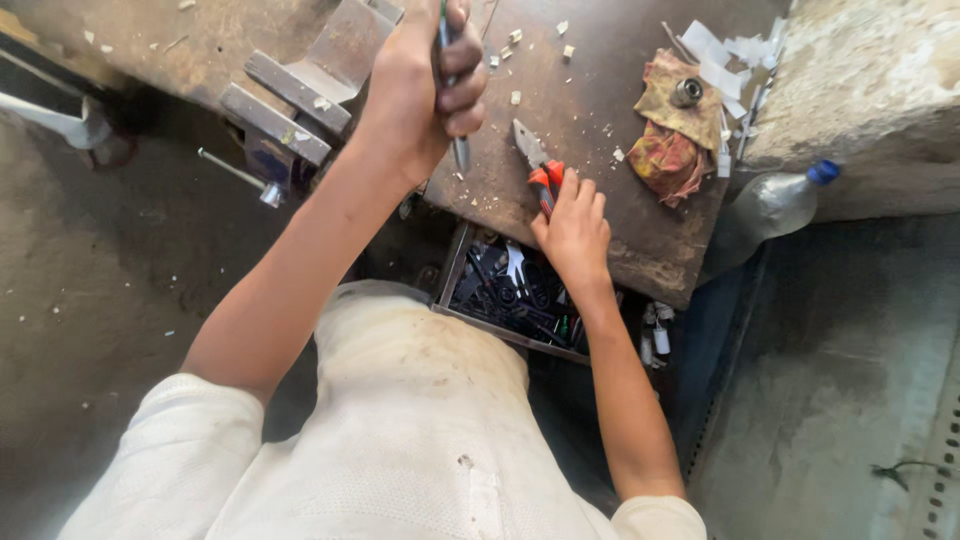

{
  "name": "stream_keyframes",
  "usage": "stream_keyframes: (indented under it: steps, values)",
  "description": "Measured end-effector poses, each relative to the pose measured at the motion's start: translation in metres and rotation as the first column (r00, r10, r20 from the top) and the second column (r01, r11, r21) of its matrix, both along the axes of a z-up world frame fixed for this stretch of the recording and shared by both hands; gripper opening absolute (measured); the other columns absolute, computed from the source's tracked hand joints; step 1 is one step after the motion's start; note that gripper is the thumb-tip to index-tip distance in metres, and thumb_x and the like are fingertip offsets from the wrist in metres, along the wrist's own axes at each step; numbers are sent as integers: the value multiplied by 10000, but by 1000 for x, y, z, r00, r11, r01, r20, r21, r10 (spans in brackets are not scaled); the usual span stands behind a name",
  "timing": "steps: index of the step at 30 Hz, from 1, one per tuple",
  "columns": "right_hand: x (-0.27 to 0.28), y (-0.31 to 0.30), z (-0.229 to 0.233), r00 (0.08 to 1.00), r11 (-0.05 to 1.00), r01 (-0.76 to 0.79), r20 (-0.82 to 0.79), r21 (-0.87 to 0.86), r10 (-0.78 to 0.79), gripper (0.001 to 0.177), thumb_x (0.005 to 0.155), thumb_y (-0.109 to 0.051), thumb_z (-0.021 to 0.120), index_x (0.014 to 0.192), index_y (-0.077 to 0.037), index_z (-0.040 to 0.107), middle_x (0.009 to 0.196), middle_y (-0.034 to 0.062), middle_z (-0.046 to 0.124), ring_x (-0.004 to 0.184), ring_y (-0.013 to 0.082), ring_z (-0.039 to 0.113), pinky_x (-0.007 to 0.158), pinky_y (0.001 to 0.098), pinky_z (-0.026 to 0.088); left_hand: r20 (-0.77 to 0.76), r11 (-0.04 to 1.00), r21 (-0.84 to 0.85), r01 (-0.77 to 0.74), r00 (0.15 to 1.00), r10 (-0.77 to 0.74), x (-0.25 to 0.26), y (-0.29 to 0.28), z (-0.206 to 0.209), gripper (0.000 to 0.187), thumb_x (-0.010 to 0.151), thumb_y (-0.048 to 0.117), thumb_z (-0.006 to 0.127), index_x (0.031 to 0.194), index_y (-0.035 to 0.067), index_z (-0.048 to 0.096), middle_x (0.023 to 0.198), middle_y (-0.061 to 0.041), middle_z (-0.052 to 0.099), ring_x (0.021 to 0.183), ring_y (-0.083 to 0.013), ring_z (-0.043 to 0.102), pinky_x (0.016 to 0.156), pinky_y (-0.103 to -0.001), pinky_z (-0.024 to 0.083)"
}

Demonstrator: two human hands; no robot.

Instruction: The person works on a cylindrical electrical component, using pliers to strip wires and a screwdriver to adjust internal parts. They repeatedly insert and remove a metal rod into the component's central hole, manipulating wires and small parts within the housing.

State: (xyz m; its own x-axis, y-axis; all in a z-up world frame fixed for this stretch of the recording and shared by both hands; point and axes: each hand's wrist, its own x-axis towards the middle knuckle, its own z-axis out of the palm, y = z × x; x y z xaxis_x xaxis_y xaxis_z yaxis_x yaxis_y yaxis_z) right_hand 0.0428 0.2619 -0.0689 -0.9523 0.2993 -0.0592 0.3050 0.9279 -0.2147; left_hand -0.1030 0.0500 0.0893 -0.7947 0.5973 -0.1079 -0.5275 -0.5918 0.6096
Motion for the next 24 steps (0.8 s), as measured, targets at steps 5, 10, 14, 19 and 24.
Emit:
stream_keyframes:
  steps: [5,10,14,19,24]
  values:
    - [-4,15,33,964,888,236,211,-393,-163,478,885,-267,722,1251,9,589,1025,174,643,992,316,650,856,422,513,-763,883,-369,-291,637,-109,39,14,-22,281,1184,328,388,1142,66,480,789,-4,436,682,-128,435,598,-281,401]
    - [19,49,123,960,789,26,-204,-614,-190,530,917,-156,664,1404,0,525,973,133,633,836,189,604,777,342,526,-830,860,-422,-286,504,-239,41,30,-52,206,1172,221,414,1131,21,437,765,-112,520,676,-247,529,654,-386,467]
    - [35,70,191,829,911,-299,-550,-283,101,439,1042,-62,610,1454,-7,466,1299,173,631,1132,190,630,1026,352,542,-801,853,-476,-215,505,-320,44,40,-59,198,1156,219,423,1112,26,421,729,-130,517,630,-284,534,625,-401,441]
    - [16,66,223,860,924,-380,-352,42,370,583,891,-32,674,1441,-23,480,1304,201,612,1169,345,659,988,413,551,-811,867,-460,-193,490,-321,41,52,-58,219,1146,243,417,1120,26,431,714,-141,502,622,-310,526,624,-416,436]
    - [-6,63,230,901,869,-134,-424,-476,-93,524,899,-58,633,1409,-88,519,1243,191,598,1033,432,575,883,469,528,-833,872,-441,-212,459,-309,31,55,-70,250,1171,268,406,1090,32,423,781,-149,532,700,-318,554,672,-424,457]
